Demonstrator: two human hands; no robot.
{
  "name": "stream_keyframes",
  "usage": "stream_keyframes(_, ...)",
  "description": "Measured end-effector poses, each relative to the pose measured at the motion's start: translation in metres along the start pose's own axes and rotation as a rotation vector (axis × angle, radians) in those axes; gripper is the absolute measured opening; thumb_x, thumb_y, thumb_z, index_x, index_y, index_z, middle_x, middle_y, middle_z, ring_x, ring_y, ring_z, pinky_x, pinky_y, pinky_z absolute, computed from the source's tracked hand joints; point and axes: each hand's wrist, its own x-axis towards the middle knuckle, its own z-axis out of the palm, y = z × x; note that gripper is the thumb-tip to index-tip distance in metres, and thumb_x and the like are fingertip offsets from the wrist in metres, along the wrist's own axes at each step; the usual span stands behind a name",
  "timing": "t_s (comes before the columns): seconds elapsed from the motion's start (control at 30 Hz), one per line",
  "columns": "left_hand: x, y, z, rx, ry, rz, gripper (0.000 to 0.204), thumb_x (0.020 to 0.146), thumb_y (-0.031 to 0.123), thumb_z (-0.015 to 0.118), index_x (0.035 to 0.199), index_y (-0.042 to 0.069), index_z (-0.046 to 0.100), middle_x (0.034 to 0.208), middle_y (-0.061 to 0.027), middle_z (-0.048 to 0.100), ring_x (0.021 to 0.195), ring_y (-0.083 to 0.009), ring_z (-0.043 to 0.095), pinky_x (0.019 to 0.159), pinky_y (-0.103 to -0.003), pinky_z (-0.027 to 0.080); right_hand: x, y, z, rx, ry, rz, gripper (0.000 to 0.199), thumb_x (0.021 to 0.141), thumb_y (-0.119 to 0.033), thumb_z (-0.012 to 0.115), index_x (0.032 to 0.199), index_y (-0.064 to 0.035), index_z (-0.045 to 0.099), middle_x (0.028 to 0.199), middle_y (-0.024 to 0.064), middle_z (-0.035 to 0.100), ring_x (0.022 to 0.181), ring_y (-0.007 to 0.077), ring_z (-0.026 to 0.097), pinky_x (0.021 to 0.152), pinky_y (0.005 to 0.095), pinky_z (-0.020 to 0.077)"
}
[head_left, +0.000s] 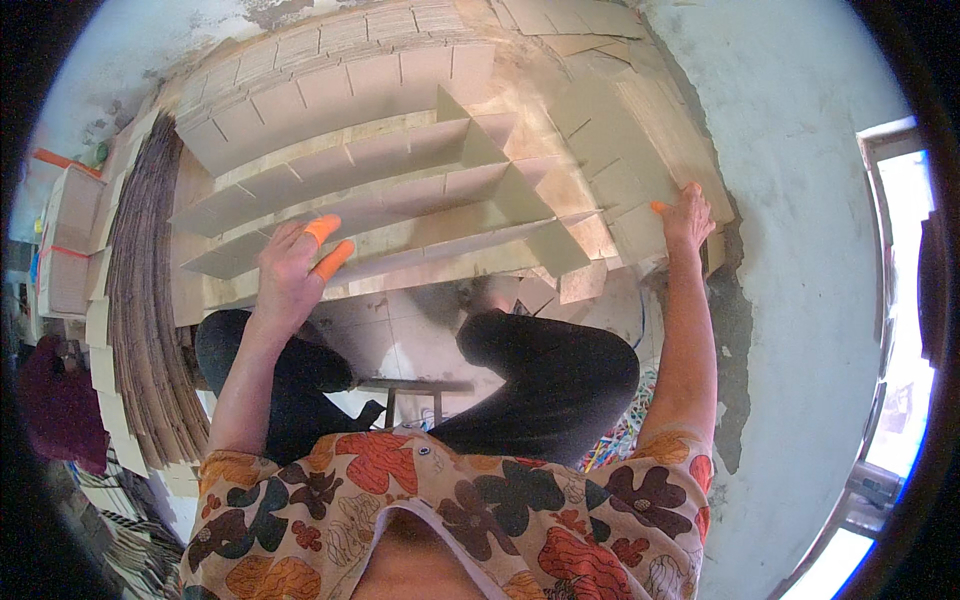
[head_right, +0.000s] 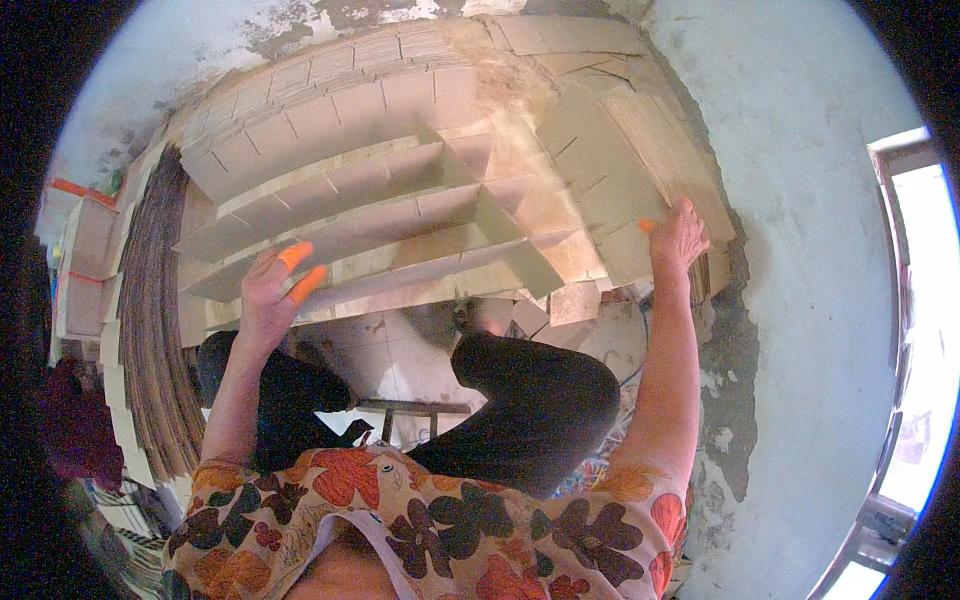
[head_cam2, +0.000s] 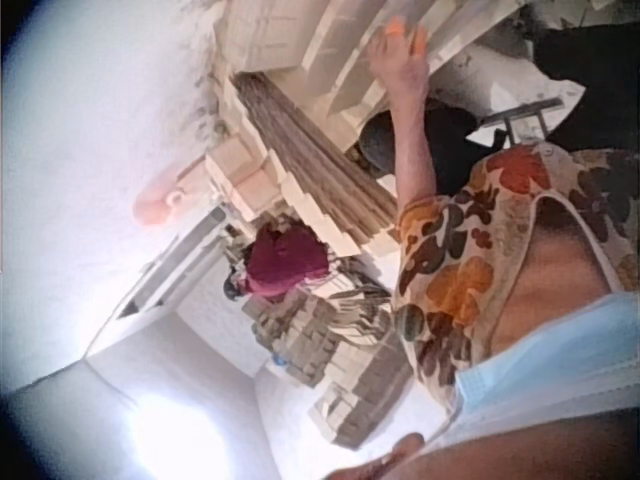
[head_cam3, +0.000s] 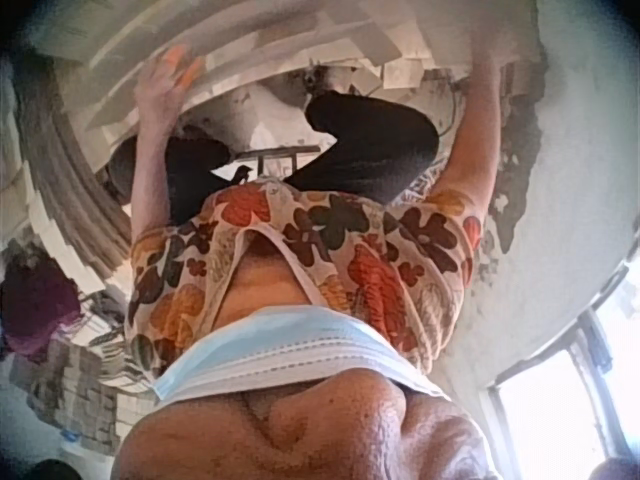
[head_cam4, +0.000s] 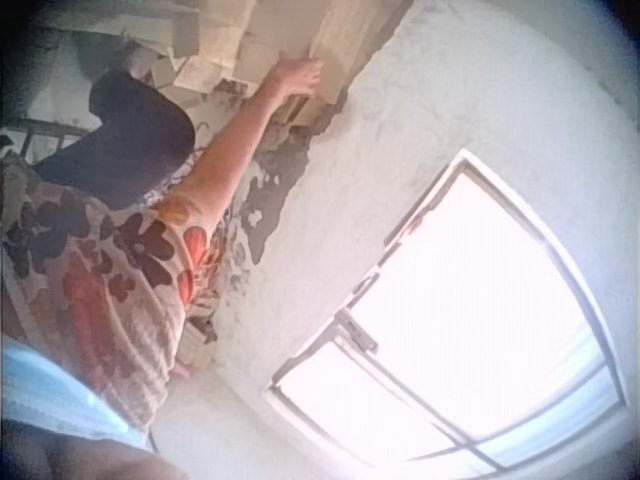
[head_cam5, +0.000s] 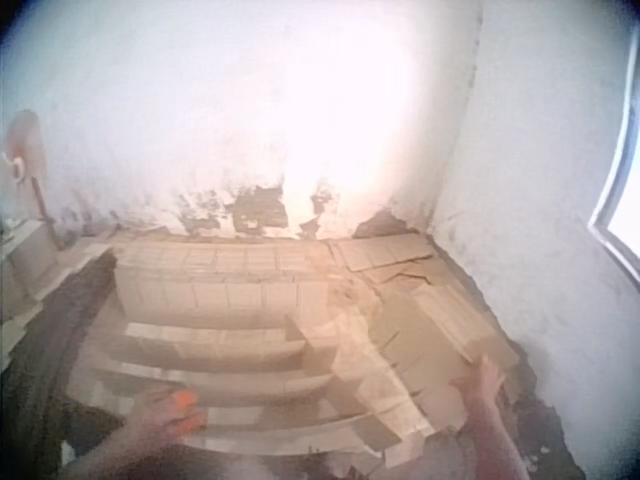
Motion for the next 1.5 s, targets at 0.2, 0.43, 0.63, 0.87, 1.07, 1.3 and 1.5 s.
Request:
stream_keyframes(0.2, -0.002, 0.007, -0.003, 0.014, 0.026, 0.082, 0.031, 0.071, 0.014, 0.073, 0.097, 0.001, 0.061, 0.081, -0.0133, 0.061, 0.075, -0.0299, 0.057, 0.067, -0.037, 0.047, 0.000, 0.009, -0.032, 0.170, 0.148, -0.026, 0.045, 0.064, -0.031, 0.078, 0.095, -0.0082, 0.054, 0.085, 0.0165, 0.065, 0.084, 0.0351, 0.062, 0.069, 0.0434, 0.0472)
stream_keyframes(0.43, -0.008, 0.007, 0.012, -0.022, -0.073, 0.096, 0.036, 0.073, 0.023, 0.072, 0.100, 0.003, 0.060, 0.088, -0.0143, 0.063, 0.081, -0.0320, 0.059, 0.071, -0.038, 0.047, -0.008, -0.003, -0.126, 1.208, -0.010, -0.040, 0.036, 0.077, -0.017, 0.069, 0.103, 0.0049, 0.058, 0.089, 0.0119, 0.066, 0.079, 0.0192, 0.061, 0.070, 0.0325, 0.0505)
stream_keyframes(0.63, -0.016, -0.003, 0.035, -0.076, -0.155, 0.065, 0.024, 0.078, 0.024, 0.066, 0.091, 0.004, 0.061, 0.072, -0.0167, 0.061, 0.072, -0.0356, 0.059, 0.062, -0.043, 0.046, -0.054, -0.036, -0.110, 1.345, -0.304, -0.123, 0.029, 0.085, -0.003, 0.051, 0.113, 0.0050, 0.053, 0.100, 0.0091, 0.060, 0.089, 0.0167, 0.056, 0.080, 0.0290, 0.0465)
stream_keyframes(0.87, -0.016, -0.005, 0.037, -0.081, -0.169, 0.050, 0.022, 0.080, 0.024, 0.064, 0.093, 0.006, 0.062, 0.074, -0.0161, 0.061, 0.070, -0.0346, 0.059, 0.060, -0.044, 0.046, -0.059, -0.035, -0.050, 1.297, -0.501, -0.084, 0.039, 0.085, -0.008, 0.056, 0.121, 0.0033, 0.047, 0.110, 0.0088, 0.055, 0.099, 0.0164, 0.052, 0.083, 0.0302, 0.0442)
stream_keyframes(1.07, -0.013, 0.004, 0.033, -0.014, -0.125, 0.024, 0.035, 0.075, 0.035, 0.069, 0.096, 0.007, 0.063, 0.083, -0.0134, 0.062, 0.077, -0.0324, 0.060, 0.065, -0.041, 0.049, -0.073, -0.047, -0.126, 1.484, -0.306, 0.017, 0.029, 0.087, -0.004, 0.053, 0.114, 0.0059, 0.053, 0.099, 0.0092, 0.062, 0.086, 0.0147, 0.058, 0.072, 0.0278, 0.0492)
stream_keyframes(1.3, 0.001, 0.028, 0.054, -0.059, -0.203, 0.053, 0.034, 0.077, 0.036, 0.068, 0.096, 0.008, 0.063, 0.078, -0.0134, 0.061, 0.075, -0.0330, 0.060, 0.064, -0.042, 0.049, -0.108, -0.104, -0.151, 0.820, -0.123, -0.612, 0.053, 0.082, 0.000, 0.063, 0.132, -0.0070, 0.047, 0.096, 0.0071, 0.063, 0.082, 0.0111, 0.056, 0.072, 0.0245, 0.0470)
stream_keyframes(1.5, 0.007, 0.035, 0.076, -0.135, -0.150, 0.108, 0.026, 0.077, 0.029, 0.067, 0.091, 0.007, 0.061, 0.072, -0.0147, 0.060, 0.071, -0.0338, 0.060, 0.059, -0.044, 0.047, -0.119, -0.128, -0.135, 0.768, -0.123, -0.705, 0.061, 0.079, -0.001, 0.065, 0.135, -0.0153, 0.044, 0.082, 0.0137, 0.064, 0.067, 0.0136, 0.053, 0.063, 0.0287, 0.0471)
